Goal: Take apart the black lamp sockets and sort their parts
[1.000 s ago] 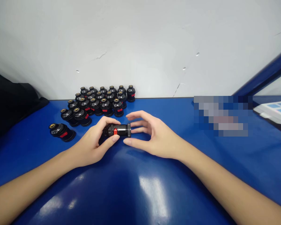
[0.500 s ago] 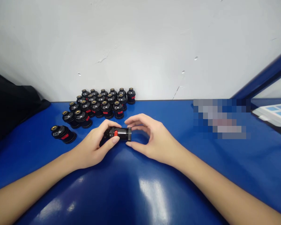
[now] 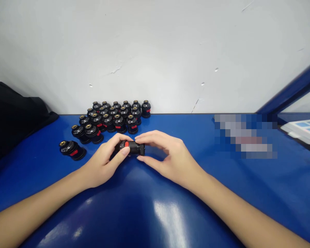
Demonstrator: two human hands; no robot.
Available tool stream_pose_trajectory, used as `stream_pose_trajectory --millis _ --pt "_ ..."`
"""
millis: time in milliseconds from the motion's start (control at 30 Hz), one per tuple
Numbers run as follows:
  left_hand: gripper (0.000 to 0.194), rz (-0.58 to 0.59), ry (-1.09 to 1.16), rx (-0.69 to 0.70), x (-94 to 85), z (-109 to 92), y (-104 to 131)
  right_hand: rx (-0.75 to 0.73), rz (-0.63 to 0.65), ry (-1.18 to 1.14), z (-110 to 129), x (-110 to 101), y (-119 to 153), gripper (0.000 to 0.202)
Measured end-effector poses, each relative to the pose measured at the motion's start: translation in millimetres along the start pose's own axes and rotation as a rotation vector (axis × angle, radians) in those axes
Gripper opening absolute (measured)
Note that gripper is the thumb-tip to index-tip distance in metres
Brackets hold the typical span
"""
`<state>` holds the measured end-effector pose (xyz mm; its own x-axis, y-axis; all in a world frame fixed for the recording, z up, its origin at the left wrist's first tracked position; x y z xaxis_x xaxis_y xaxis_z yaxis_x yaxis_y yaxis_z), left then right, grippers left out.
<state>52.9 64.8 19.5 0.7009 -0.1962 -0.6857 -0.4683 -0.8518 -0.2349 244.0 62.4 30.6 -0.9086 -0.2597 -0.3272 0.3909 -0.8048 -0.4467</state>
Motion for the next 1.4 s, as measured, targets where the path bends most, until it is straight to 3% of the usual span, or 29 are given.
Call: stream_pose_trajectory --millis 67,167,233,300,467,533,600,733,800,1000,1200,1400 --pt "0.025 -0.018 -0.005 0.029 -0.5 -0.5 0.7 0.101 0.010 -0.052 -5.6 1.9 -0.7 0.048" --pt "0.026 -0.026 -0.031 0.077 -0.8 -1.9 1.3 0.277 0.041 -0.149 -18.4 5.7 -1.3 0.034" --pt "0.024 -0.025 -0.050 0.052 -1.3 -1.1 0.7 0.309 0.054 -0.176 -22.7 6.2 -1.1 0.031" --pt "0.024 -0.028 -0.063 0.003 -2.4 -0.3 -0.3 0.240 0.032 -0.160 -20.6 3.2 -1.3 0.034" --pt "0.029 -0.037 -0.021 -0.066 -2.4 0.3 -1.3 -0.127 0.009 0.133 1.7 -0.9 0.9 0.028" --pt "0.024 -0.051 -0.044 -0.022 -2.1 -1.3 -0.7 -0.090 0.018 0.116 0.1 0.4 0.3 0.040" --pt "0.021 -0.060 -0.078 0.033 -1.7 -2.9 0.2 0.041 0.015 0.017 -7.9 1.5 -1.2 0.049" --pt "0.023 -0.056 -0.113 0.050 -1.9 -4.0 0.6 0.260 0.023 -0.108 -21.7 4.1 -1.8 0.030" --pt "0.023 -0.062 -0.133 0.015 -3.7 -4.0 -0.3 0.238 0.021 -0.131 -19.6 3.4 -2.0 0.028" --pt "0.036 -0.071 -0.083 -0.046 -8.2 -2.0 -3.9 -0.091 -0.064 0.042 2.9 -5.8 -1.2 0.022" --pt "0.023 -0.131 -0.173 -0.005 -9.7 -1.8 0.0 -0.020 -0.129 0.079 -6.8 -16.2 -5.0 0.026" --pt "0.023 -0.099 -0.169 -0.006 -6.9 -2.1 2.6 0.001 -0.128 0.433 -17.2 -32.5 -7.8 0.037"
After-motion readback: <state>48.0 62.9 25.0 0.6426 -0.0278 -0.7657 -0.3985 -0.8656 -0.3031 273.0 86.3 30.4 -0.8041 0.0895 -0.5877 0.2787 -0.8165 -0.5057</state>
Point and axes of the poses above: each hand's wrist, its own y-axis away from the middle knuckle, its own x-axis out of the palm, z = x × y, the point moved 6 cm from there along -y, towards the middle knuckle, and after that the axes turned 3 degrees about -y, right-handed, at the moved point
